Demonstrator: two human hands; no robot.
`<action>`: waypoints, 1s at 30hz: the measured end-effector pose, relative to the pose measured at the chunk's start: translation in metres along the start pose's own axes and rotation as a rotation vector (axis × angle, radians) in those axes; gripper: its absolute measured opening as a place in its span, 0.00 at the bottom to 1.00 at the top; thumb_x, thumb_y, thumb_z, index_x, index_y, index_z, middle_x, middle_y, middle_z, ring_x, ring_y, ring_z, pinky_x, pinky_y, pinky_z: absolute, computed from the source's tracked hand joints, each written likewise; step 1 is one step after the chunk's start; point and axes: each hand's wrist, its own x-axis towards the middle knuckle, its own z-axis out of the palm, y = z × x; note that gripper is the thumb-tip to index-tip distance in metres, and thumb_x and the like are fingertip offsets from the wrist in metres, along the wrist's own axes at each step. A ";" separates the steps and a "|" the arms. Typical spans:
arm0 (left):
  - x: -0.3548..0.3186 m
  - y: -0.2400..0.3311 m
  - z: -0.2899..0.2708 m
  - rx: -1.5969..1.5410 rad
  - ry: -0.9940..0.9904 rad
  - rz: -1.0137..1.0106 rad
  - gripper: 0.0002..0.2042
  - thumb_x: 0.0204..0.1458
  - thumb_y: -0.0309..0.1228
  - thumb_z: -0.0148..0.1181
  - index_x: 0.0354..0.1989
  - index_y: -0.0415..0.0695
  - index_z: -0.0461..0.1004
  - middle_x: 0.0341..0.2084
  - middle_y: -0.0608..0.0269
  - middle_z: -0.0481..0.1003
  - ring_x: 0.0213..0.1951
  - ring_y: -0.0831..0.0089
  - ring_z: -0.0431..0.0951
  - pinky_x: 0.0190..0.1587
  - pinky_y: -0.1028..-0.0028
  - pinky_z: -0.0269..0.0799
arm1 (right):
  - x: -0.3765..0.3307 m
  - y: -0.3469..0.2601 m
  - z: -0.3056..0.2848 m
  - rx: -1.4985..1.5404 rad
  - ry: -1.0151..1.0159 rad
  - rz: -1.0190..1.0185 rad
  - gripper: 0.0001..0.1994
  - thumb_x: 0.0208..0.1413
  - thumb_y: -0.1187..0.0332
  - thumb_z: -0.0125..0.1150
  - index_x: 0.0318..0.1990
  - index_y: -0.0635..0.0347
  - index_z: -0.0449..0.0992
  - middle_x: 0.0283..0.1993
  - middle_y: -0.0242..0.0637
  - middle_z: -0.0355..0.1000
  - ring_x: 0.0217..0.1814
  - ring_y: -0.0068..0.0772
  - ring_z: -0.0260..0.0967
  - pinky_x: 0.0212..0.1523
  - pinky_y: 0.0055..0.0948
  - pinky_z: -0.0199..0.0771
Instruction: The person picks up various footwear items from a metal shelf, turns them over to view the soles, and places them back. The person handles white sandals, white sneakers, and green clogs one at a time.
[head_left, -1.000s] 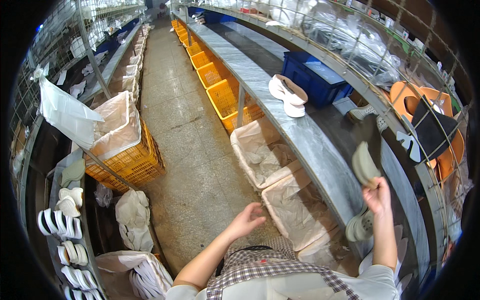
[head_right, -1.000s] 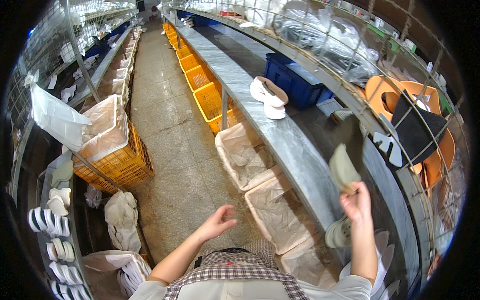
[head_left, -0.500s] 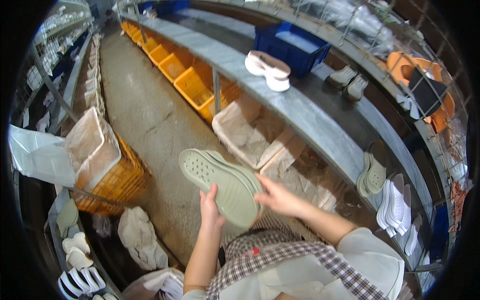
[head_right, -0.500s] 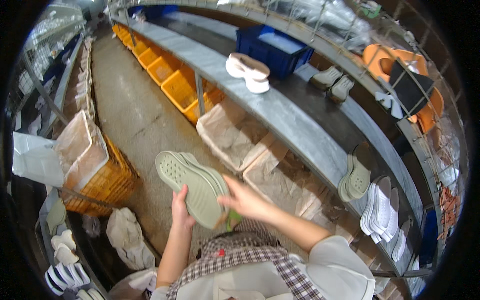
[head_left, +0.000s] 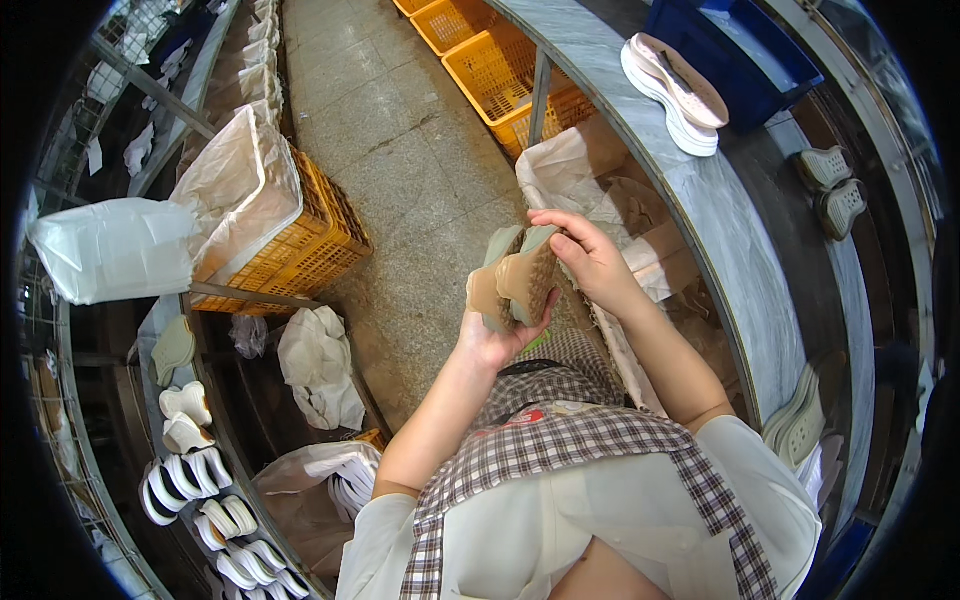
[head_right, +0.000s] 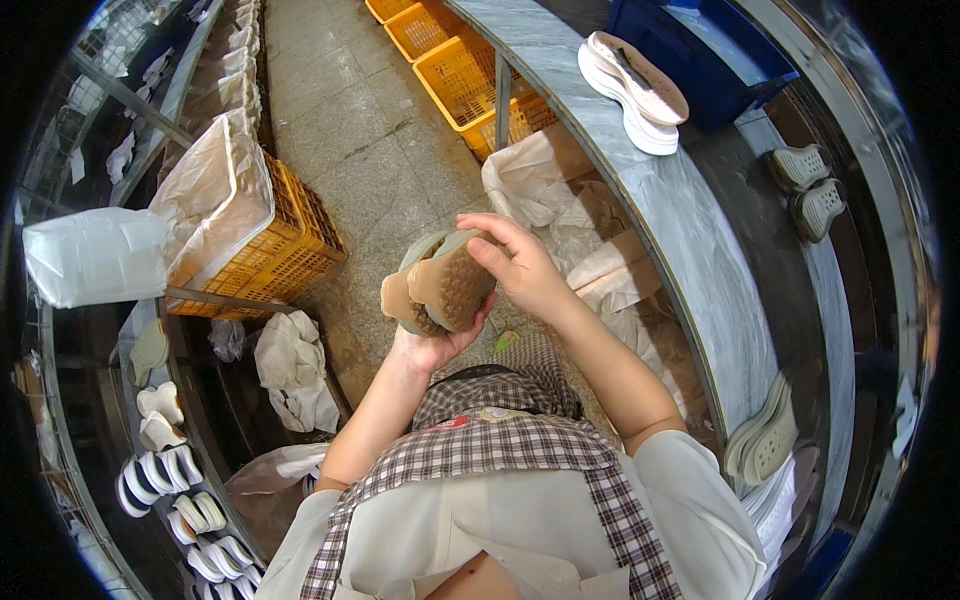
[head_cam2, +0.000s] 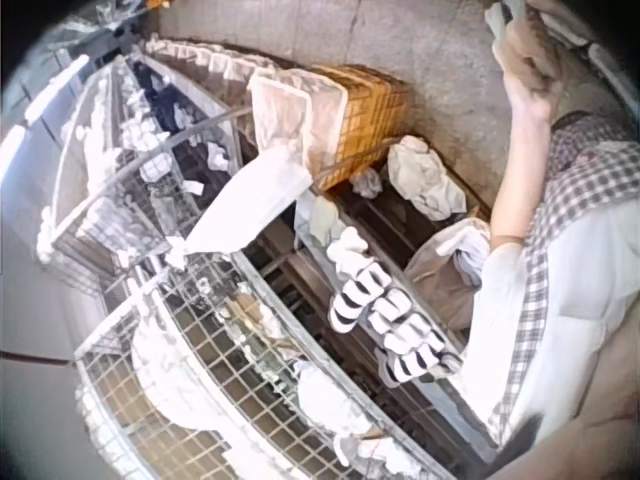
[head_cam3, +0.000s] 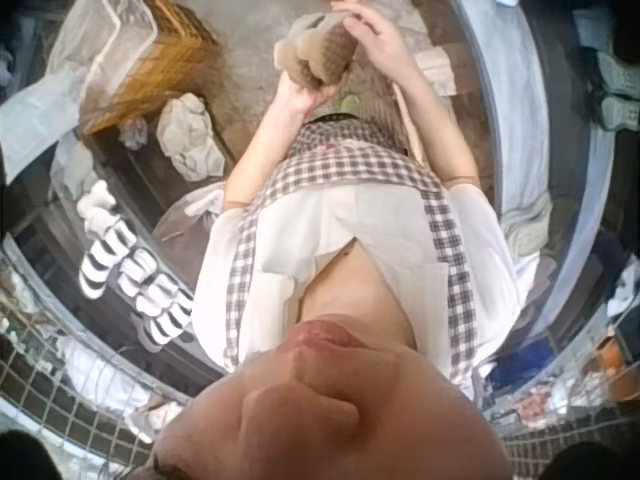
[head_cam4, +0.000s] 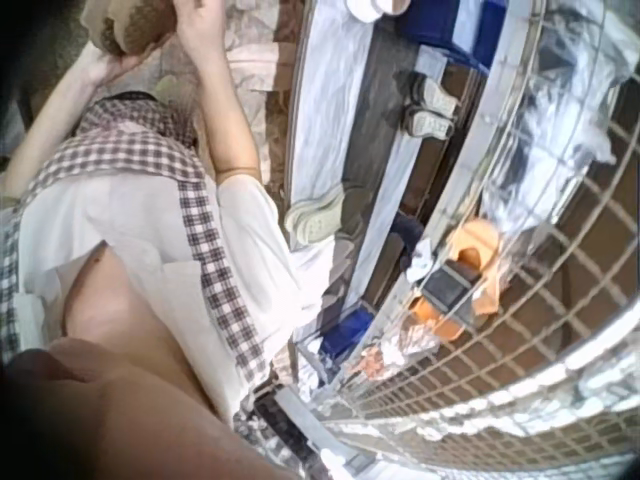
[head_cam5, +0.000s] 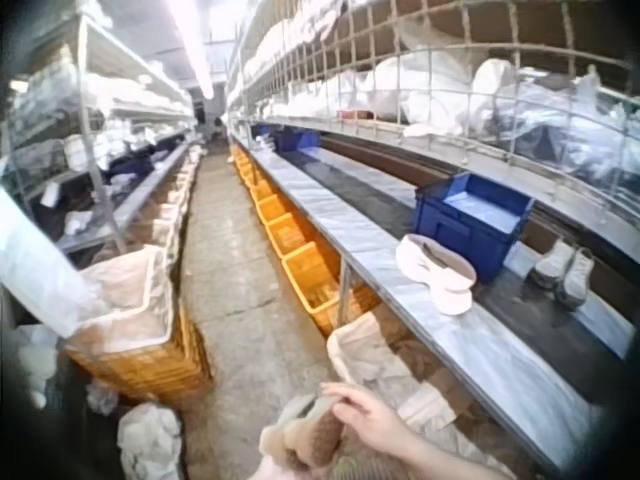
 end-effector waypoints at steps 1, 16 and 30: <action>0.008 0.004 0.003 -0.026 0.034 -0.010 0.21 0.58 0.47 0.43 0.55 0.50 0.64 0.51 0.57 0.66 0.50 0.52 0.69 0.47 0.63 0.71 | 0.007 0.004 -0.007 0.025 -0.001 0.015 0.16 0.61 0.62 0.48 0.51 0.62 0.69 0.58 0.39 0.65 0.61 0.30 0.59 0.61 0.30 0.56; 0.051 0.067 0.019 0.252 -0.132 0.021 0.25 0.62 0.48 0.38 0.58 0.41 0.61 0.53 0.54 0.68 0.53 0.60 0.69 0.55 0.61 0.67 | 0.063 0.011 0.000 0.263 0.029 -0.206 0.21 0.60 0.67 0.36 0.54 0.70 0.67 0.63 0.46 0.59 0.72 0.37 0.43 0.68 0.37 0.41; 0.045 0.182 0.063 0.675 -0.457 0.257 0.30 0.52 0.37 0.60 0.61 0.43 0.53 0.52 0.59 0.66 0.54 0.66 0.68 0.55 0.65 0.66 | 0.095 -0.036 0.081 0.634 0.400 0.115 0.23 0.66 0.61 0.37 0.61 0.67 0.58 0.61 0.40 0.61 0.61 0.27 0.59 0.61 0.26 0.57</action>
